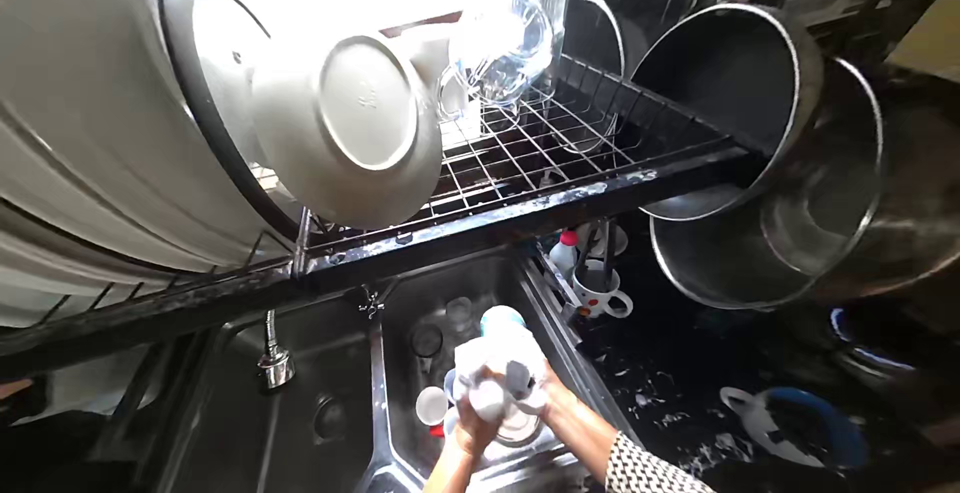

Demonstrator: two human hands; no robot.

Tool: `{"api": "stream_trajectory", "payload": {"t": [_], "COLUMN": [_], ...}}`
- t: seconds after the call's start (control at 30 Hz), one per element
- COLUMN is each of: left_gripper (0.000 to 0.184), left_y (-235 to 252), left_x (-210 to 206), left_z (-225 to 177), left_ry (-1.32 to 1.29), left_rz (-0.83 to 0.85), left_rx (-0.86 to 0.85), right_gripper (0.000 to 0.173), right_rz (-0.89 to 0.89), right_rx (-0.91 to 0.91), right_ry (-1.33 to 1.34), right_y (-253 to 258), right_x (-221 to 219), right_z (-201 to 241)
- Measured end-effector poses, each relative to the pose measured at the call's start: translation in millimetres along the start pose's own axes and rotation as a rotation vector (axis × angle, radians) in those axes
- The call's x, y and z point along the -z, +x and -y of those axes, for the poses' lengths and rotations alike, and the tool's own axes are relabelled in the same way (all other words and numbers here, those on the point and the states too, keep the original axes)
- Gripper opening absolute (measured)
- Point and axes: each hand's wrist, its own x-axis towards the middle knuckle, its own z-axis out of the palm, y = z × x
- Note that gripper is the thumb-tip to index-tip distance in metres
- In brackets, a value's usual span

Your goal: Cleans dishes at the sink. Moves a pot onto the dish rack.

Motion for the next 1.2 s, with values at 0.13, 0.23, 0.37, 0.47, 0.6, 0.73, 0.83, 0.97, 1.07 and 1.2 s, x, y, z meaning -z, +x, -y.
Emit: {"api": "stream_trajectory", "payload": {"t": [0.13,0.23,0.37,0.47,0.6,0.73,0.83,0.97,1.07,1.2], "left_gripper": [0.031,0.043,0.048,0.023,0.023,0.031,0.032,0.036,0.035,0.044], "left_y": [58,83,79,83,95,89,73,33,14,20], "left_x": [23,33,49,63,71,55,33,23,22,37], "left_z": [1,7,-29,-57,-58,-67,-78,-85,-76,-67], "left_ry": [-0.455,-0.372,-0.042,-0.233,-0.499,-0.150,0.190,0.108,0.149,0.521], "left_rz": [-0.005,-0.068,-0.164,-0.024,0.112,0.034,-0.301,-0.139,0.115,0.775], "left_rx": [0.585,0.455,0.339,0.204,0.321,0.144,0.031,-0.024,-0.027,0.008], "right_gripper": [0.056,0.062,0.038,0.037,0.039,0.037,0.035,0.037,0.038,0.020], "right_rz": [0.293,0.435,0.200,0.003,0.026,0.088,0.087,0.089,0.036,0.188], "right_rx": [-0.279,-0.408,-0.202,-0.091,-0.049,-0.088,-0.083,-0.066,-0.069,-0.118], "right_ry": [-0.053,-0.137,-0.232,-0.221,-0.165,-0.176,-0.194,-0.209,-0.180,-0.557], "right_y": [0,5,-5,-3,-9,4,7,7,-1,15], "right_x": [6,18,24,21,22,32,35,37,34,53], "right_z": [3,5,13,15,11,11,13,28,42,43]}}
